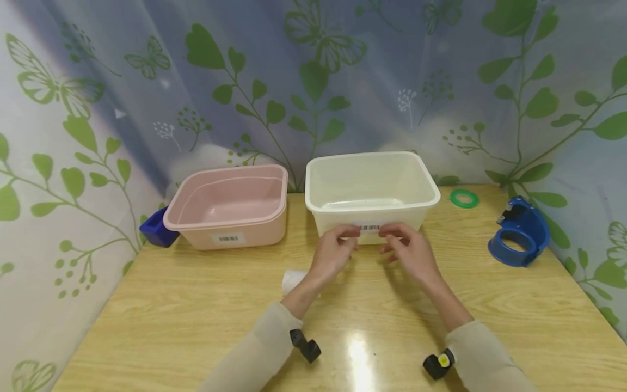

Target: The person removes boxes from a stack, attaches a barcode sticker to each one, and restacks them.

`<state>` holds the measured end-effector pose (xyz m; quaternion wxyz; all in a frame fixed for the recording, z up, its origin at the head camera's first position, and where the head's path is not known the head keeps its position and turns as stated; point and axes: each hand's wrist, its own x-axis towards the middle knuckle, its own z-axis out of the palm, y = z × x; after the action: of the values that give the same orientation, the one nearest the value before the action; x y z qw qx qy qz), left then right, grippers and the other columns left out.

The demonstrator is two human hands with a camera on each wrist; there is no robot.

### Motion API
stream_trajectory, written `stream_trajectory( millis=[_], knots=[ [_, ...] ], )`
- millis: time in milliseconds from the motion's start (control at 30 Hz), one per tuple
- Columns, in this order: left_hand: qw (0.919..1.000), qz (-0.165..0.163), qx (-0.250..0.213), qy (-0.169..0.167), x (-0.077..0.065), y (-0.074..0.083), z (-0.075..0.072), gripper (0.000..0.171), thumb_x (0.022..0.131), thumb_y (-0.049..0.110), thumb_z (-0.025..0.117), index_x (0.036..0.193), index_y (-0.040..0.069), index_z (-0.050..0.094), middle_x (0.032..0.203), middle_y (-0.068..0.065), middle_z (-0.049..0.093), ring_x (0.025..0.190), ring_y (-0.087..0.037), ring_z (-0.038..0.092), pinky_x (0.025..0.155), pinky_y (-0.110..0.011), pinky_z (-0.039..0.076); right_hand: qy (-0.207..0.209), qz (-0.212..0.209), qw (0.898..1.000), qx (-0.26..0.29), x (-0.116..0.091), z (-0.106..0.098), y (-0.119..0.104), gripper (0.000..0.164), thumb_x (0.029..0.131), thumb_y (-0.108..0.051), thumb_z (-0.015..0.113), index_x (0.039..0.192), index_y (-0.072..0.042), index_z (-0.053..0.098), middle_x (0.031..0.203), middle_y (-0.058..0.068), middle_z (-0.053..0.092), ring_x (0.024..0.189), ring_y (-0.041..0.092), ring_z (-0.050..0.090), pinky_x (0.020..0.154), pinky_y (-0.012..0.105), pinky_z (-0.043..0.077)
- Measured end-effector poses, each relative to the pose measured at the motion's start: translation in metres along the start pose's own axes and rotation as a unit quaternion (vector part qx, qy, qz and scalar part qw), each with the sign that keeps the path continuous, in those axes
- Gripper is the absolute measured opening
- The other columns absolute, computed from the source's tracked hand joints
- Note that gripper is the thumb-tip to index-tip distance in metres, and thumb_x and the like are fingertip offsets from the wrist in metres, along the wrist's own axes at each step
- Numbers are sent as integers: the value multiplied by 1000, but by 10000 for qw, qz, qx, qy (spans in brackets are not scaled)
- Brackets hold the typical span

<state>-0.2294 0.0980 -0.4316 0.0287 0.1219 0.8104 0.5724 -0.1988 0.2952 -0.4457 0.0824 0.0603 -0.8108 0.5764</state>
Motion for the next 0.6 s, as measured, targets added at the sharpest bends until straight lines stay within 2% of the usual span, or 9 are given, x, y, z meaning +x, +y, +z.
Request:
stream_trajectory(
  millis=[233, 467, 600],
  knots=[
    [9999, 113, -52, -43, 0, 5, -6, 28, 98, 10, 61, 124, 9, 74, 117, -9, 76, 81, -7, 66, 63, -23, 54, 50, -166, 9997, -150, 0, -5, -6, 29, 110, -14, 52, 130, 3, 63, 127, 28, 66, 91, 22, 75, 70, 37, 64],
    [9998, 154, -62, -141, 1, 12, -4, 29, 99, 11, 62, 125, 12, 74, 120, -3, 75, 85, -6, 68, 62, -22, 54, 70, -205, 9996, -191, 2, 0, -13, 29, 109, -14, 54, 129, 4, 63, 126, 28, 66, 88, 15, 73, 70, 37, 64],
    [9995, 126, 45, -289, 2, 11, -1, 29, 100, 13, 60, 126, 12, 73, 122, -2, 75, 82, -6, 68, 58, -22, 52, 1, -255, 9996, -124, 4, 6, -13, 28, 109, -11, 53, 128, 7, 63, 125, 29, 66, 87, 19, 73, 69, 36, 64]
  ],
)
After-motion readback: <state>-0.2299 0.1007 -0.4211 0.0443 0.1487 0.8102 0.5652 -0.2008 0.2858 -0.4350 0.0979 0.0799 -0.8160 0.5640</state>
